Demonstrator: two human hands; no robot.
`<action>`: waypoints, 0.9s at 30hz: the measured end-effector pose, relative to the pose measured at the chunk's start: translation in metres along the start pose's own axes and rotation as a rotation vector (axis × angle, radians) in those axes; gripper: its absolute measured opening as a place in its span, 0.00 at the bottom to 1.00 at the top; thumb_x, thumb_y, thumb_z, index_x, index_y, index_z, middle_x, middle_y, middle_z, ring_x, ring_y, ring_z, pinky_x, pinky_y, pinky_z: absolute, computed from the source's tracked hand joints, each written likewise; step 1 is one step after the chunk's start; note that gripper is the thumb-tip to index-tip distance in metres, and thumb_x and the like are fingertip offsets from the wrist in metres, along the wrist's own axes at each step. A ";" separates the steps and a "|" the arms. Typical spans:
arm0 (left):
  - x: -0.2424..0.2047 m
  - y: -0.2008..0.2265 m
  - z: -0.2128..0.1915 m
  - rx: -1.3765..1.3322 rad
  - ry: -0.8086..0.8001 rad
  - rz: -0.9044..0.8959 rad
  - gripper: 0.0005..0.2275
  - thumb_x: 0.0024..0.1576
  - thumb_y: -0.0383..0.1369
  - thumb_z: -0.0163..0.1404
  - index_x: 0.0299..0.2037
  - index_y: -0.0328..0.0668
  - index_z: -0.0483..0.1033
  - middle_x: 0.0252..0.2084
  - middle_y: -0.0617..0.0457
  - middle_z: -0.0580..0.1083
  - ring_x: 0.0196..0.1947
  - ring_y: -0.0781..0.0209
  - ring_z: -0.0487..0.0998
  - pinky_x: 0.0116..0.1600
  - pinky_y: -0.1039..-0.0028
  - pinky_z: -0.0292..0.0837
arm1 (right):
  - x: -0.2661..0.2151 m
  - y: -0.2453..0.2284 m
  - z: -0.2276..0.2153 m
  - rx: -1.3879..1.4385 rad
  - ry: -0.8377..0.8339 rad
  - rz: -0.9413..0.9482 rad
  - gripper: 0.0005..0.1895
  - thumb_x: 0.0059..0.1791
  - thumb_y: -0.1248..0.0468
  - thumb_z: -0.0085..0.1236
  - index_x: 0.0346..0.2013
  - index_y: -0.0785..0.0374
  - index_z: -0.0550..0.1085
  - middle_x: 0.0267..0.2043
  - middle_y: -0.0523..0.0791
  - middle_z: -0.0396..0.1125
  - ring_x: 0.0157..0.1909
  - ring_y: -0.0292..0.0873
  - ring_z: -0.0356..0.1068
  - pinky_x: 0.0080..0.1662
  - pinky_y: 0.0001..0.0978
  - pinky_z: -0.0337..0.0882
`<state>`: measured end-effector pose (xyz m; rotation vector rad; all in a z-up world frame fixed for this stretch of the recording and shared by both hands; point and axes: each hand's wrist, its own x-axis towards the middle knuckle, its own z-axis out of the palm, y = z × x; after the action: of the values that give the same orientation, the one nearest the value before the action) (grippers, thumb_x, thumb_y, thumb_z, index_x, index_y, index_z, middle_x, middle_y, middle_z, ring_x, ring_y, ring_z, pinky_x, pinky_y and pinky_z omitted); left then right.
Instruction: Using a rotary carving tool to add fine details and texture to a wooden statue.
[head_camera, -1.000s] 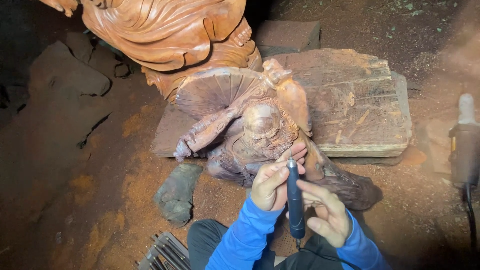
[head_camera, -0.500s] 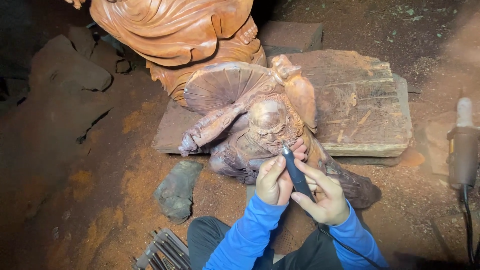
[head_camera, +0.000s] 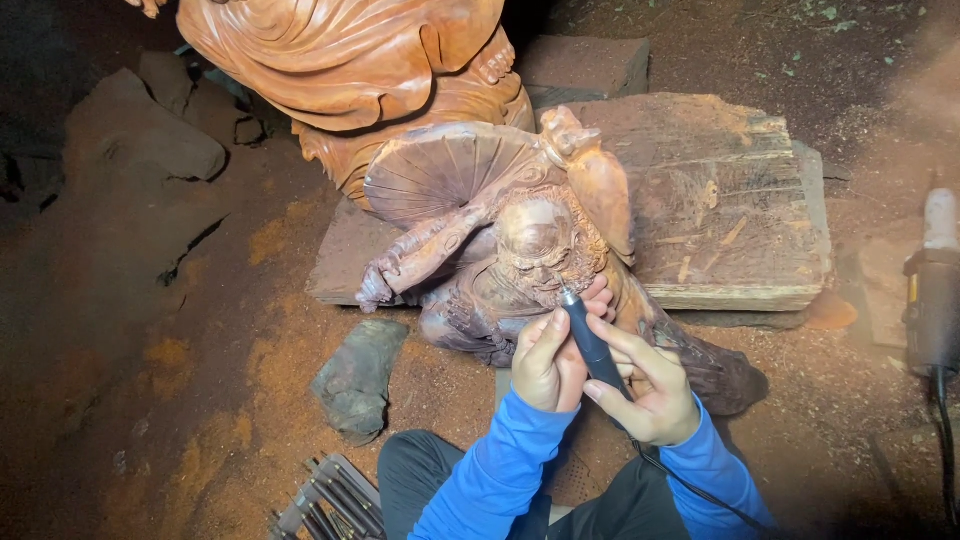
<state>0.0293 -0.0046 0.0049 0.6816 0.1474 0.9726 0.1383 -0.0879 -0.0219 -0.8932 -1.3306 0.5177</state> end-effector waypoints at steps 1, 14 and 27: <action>0.000 0.000 0.000 -0.008 0.001 0.002 0.15 0.65 0.32 0.46 0.47 0.20 0.76 0.67 0.22 0.62 0.71 0.37 0.62 0.72 0.57 0.62 | 0.000 0.001 0.000 -0.012 0.001 -0.003 0.36 0.44 0.71 0.65 0.65 0.75 0.64 0.58 0.55 0.72 0.31 0.31 0.71 0.38 0.19 0.79; 0.000 -0.006 -0.002 -0.048 0.040 0.011 0.16 0.65 0.32 0.46 0.50 0.18 0.75 0.65 0.24 0.64 0.69 0.36 0.65 0.72 0.53 0.63 | 0.006 -0.001 -0.006 -0.029 -0.032 0.007 0.34 0.44 0.70 0.65 0.64 0.73 0.66 0.43 0.47 0.76 0.27 0.28 0.69 0.34 0.16 0.75; 0.004 -0.013 0.004 0.049 0.079 0.120 0.16 0.64 0.31 0.46 0.47 0.14 0.76 0.60 0.25 0.71 0.60 0.41 0.74 0.65 0.57 0.71 | 0.027 -0.009 -0.003 -0.005 0.047 -0.214 0.31 0.41 0.71 0.65 0.59 0.79 0.72 0.32 0.50 0.80 0.29 0.37 0.82 0.26 0.22 0.78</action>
<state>0.0425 -0.0078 0.0012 0.7028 0.2023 1.1147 0.1450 -0.0725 0.0015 -0.7518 -1.3663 0.3259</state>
